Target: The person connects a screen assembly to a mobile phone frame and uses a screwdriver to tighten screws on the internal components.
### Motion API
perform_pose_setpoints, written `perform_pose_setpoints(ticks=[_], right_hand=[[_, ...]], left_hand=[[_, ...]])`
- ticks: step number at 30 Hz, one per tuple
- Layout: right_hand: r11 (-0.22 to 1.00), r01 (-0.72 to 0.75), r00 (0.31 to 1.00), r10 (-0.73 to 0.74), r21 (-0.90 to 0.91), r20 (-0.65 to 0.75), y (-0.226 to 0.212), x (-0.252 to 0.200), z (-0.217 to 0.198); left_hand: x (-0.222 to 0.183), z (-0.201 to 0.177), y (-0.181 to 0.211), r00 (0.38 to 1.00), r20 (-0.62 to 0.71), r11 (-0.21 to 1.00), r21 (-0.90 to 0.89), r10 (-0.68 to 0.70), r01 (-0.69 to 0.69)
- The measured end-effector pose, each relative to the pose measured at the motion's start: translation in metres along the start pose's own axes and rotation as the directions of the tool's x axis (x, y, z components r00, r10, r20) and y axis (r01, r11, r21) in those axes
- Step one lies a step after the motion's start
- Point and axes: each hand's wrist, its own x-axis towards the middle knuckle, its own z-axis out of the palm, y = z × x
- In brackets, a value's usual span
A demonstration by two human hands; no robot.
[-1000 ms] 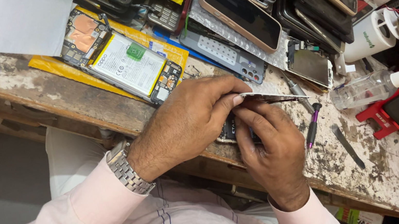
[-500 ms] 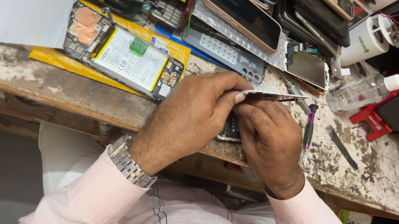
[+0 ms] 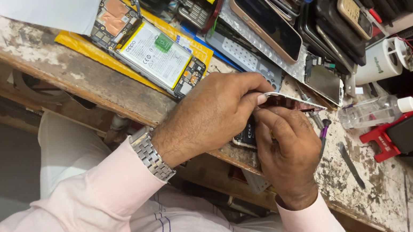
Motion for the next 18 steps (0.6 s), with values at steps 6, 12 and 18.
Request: perform_pose_setpoints(ticks=[6, 12, 18], right_hand=[[1.0, -0.013, 1.0, 0.012, 0.004, 0.022, -0.0001, 0.0009, 0.0003], [0.995, -0.081, 0.996, 0.079, 0.05, 0.033, -0.0006, 0.0001, 0.0015], [0.991, -0.11, 0.992, 0.105, 0.076, 0.065, 0.0002, -0.0002, 0.002]], left_hand=[[-0.0001, 0.0008, -0.002, 0.999, -0.017, 0.999, 0.013, 0.031, -0.031], [-0.0006, 0.0029, -0.0048, 0.999, -0.024, 1.0, 0.01, 0.025, -0.024], [-0.0015, 0.0033, -0.0074, 0.997, -0.036, 0.997, 0.041, 0.067, -0.065]])
